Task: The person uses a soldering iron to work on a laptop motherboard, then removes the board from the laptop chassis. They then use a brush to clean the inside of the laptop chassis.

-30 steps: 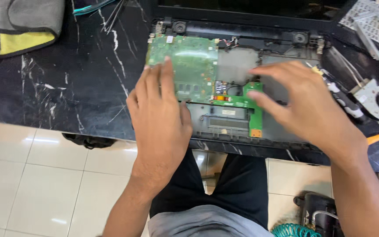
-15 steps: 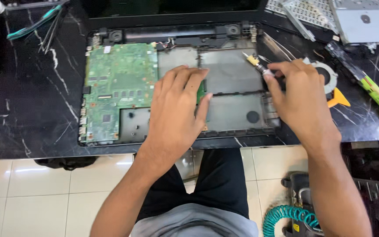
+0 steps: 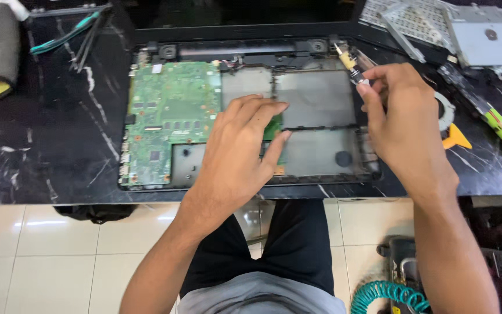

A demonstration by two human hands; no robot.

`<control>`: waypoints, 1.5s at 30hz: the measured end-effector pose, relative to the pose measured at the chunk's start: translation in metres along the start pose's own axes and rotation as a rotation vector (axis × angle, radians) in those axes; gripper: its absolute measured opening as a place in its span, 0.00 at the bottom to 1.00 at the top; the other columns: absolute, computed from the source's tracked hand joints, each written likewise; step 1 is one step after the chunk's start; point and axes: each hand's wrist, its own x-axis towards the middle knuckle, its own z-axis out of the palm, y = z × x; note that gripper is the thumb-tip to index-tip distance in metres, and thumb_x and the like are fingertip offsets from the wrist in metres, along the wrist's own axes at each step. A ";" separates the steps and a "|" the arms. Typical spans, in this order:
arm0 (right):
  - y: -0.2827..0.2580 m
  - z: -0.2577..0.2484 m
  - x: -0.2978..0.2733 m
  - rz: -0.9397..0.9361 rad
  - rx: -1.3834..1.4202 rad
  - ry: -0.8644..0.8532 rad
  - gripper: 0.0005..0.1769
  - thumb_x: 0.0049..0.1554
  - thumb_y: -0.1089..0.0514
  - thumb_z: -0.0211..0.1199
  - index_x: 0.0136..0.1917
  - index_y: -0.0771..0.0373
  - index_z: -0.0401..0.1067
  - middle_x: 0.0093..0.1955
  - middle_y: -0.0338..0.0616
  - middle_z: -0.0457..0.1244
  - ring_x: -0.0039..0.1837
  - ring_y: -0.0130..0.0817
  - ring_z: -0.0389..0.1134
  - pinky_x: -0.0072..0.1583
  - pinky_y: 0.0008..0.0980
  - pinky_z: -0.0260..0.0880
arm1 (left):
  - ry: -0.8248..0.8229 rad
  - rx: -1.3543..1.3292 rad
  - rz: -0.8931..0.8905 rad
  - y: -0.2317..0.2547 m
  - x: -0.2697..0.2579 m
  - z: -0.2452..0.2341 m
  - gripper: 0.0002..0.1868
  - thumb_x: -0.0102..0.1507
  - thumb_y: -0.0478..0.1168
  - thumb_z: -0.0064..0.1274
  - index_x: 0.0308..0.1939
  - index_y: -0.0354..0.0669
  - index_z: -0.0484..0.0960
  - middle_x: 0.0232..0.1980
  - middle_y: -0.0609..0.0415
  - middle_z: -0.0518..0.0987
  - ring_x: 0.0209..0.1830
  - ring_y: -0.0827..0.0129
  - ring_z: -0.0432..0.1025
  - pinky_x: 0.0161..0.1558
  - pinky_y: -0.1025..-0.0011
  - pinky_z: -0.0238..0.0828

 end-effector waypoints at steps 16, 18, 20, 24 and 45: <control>-0.152 0.089 0.103 -0.161 0.240 -0.465 0.14 0.79 0.55 0.54 0.72 0.64 0.66 0.53 0.45 0.66 0.53 0.40 0.69 0.55 0.44 0.65 | -0.066 0.249 -0.133 -0.182 0.003 -0.130 0.23 0.68 0.36 0.71 0.66 0.36 0.89 0.61 0.39 0.87 0.59 0.34 0.76 0.54 0.39 0.75; -0.166 0.108 0.123 -0.130 0.229 -0.491 0.14 0.79 0.55 0.55 0.73 0.62 0.68 0.49 0.42 0.65 0.46 0.41 0.65 0.53 0.45 0.63 | -0.055 0.334 -0.054 -0.201 0.011 -0.122 0.21 0.63 0.38 0.73 0.61 0.39 0.92 0.53 0.42 0.87 0.54 0.36 0.78 0.53 0.41 0.75; -0.167 0.127 0.141 -0.159 0.217 -0.491 0.15 0.77 0.56 0.60 0.73 0.61 0.69 0.48 0.41 0.66 0.43 0.39 0.64 0.51 0.44 0.62 | -0.040 0.346 -0.039 -0.211 0.017 -0.118 0.20 0.62 0.39 0.73 0.58 0.45 0.92 0.51 0.46 0.86 0.52 0.39 0.78 0.52 0.42 0.75; -0.181 0.145 0.164 -0.106 0.155 -0.525 0.19 0.72 0.58 0.70 0.74 0.61 0.73 0.48 0.39 0.65 0.45 0.34 0.65 0.47 0.38 0.71 | -0.043 0.363 -0.009 -0.222 0.029 -0.112 0.12 0.64 0.39 0.71 0.52 0.51 0.94 0.48 0.52 0.84 0.51 0.45 0.76 0.47 0.46 0.74; -0.169 0.194 0.197 -0.402 0.240 -0.285 0.13 0.67 0.57 0.88 0.58 0.67 0.89 0.54 0.47 0.75 0.54 0.37 0.75 0.54 0.35 0.71 | 0.172 0.407 0.032 -0.239 0.024 -0.093 0.09 0.78 0.41 0.60 0.46 0.40 0.86 0.51 0.50 0.78 0.48 0.48 0.70 0.42 0.50 0.65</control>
